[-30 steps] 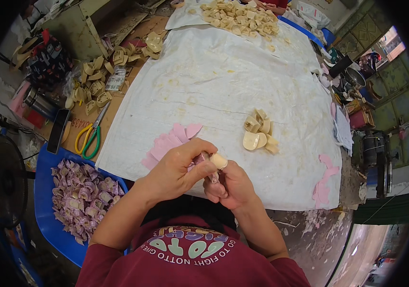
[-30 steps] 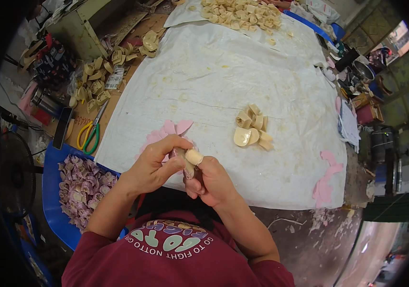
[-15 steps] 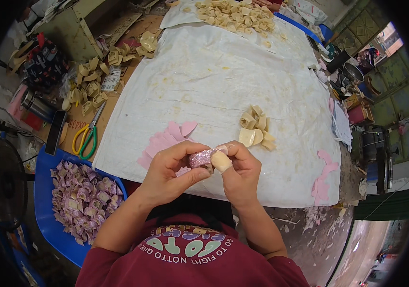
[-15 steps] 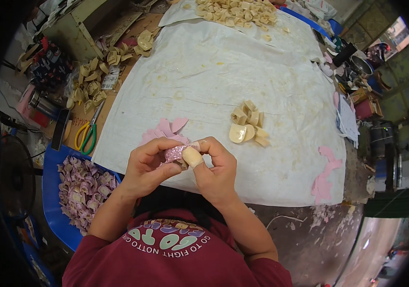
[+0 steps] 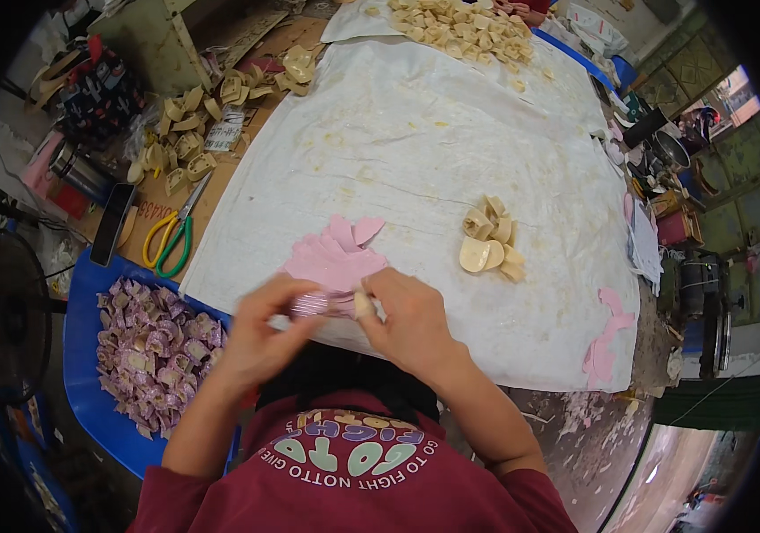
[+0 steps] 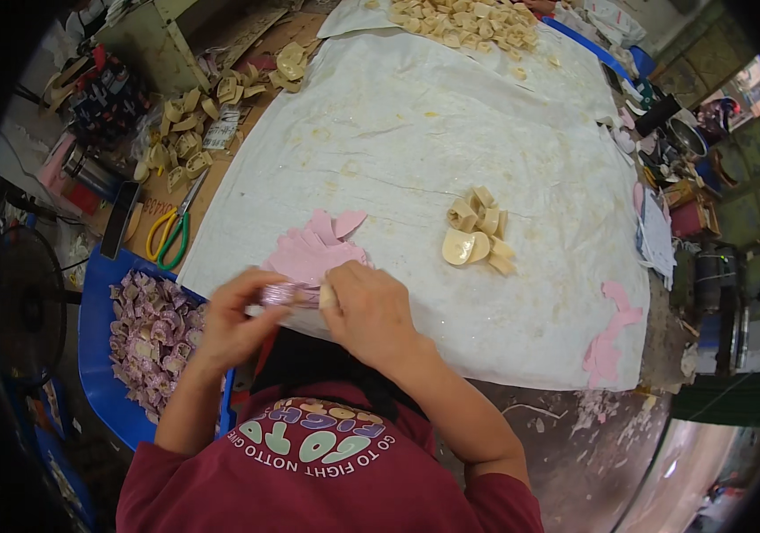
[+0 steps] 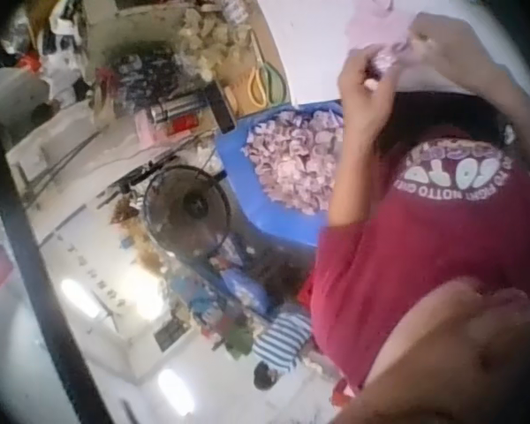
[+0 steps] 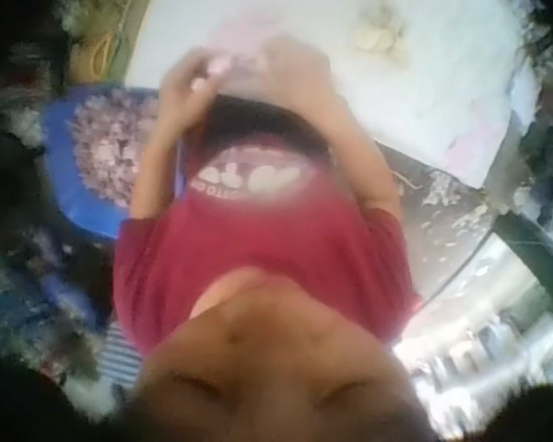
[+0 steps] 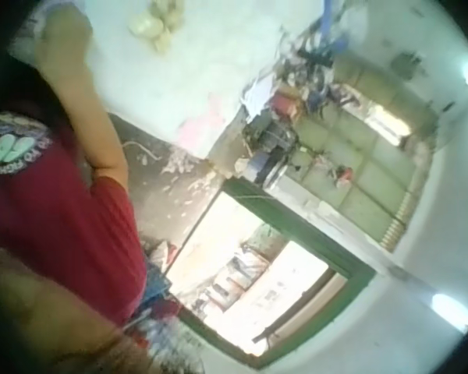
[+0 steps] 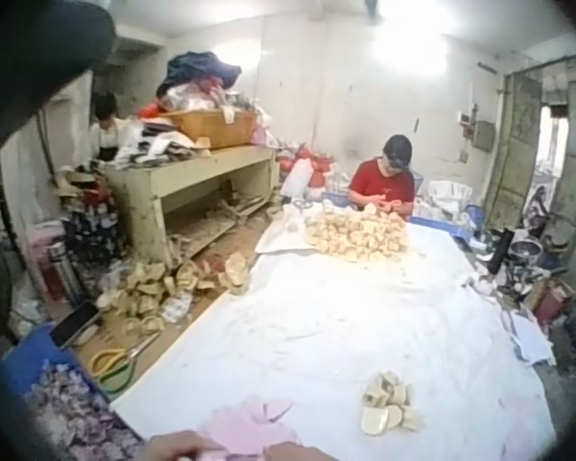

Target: The person wraps small beige candies in pink wrappers by hand. They pick a candy, place it on a wrapper, fold the wrapper around it, and drop the wrapped candy into a blue bin. The process is repeated continuously.

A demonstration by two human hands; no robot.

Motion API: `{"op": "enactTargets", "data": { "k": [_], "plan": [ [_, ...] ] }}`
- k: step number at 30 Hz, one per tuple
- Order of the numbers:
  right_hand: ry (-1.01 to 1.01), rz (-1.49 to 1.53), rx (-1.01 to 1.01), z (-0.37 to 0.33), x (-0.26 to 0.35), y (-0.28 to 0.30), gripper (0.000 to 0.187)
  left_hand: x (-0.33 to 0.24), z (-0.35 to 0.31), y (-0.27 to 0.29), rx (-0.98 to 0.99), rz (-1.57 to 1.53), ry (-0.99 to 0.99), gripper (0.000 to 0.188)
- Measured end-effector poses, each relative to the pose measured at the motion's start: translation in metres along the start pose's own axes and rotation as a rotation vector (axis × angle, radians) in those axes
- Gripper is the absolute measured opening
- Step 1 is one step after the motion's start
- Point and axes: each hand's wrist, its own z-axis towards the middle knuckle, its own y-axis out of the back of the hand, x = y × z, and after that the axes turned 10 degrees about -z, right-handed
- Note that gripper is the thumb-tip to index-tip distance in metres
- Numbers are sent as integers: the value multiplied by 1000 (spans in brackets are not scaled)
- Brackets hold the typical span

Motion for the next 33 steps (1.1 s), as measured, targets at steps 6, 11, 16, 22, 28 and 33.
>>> {"op": "enactTargets", "data": {
  "k": [6,11,16,22,28,33],
  "plan": [
    [-60,9,-80,7,-26,-21,23,33,-103,154,-658,811,259,47],
    [108,-106,6,21,-3,-42,21,49,-98,121,-687,929,147,64],
    [58,-117,29,17,-18,-64,18,33,-20,42,-425,568,-55,78],
    [-3,136,-33,13,-37,-74,11,64,28,-5,-131,471,-115,79],
    [-382,755,57,13,-53,-69,11,89,28,-9,-96,467,-93,74],
    [-379,707,94,14,-54,-71,13,79,23,-1,-317,338,-272,57]
  ]
}}
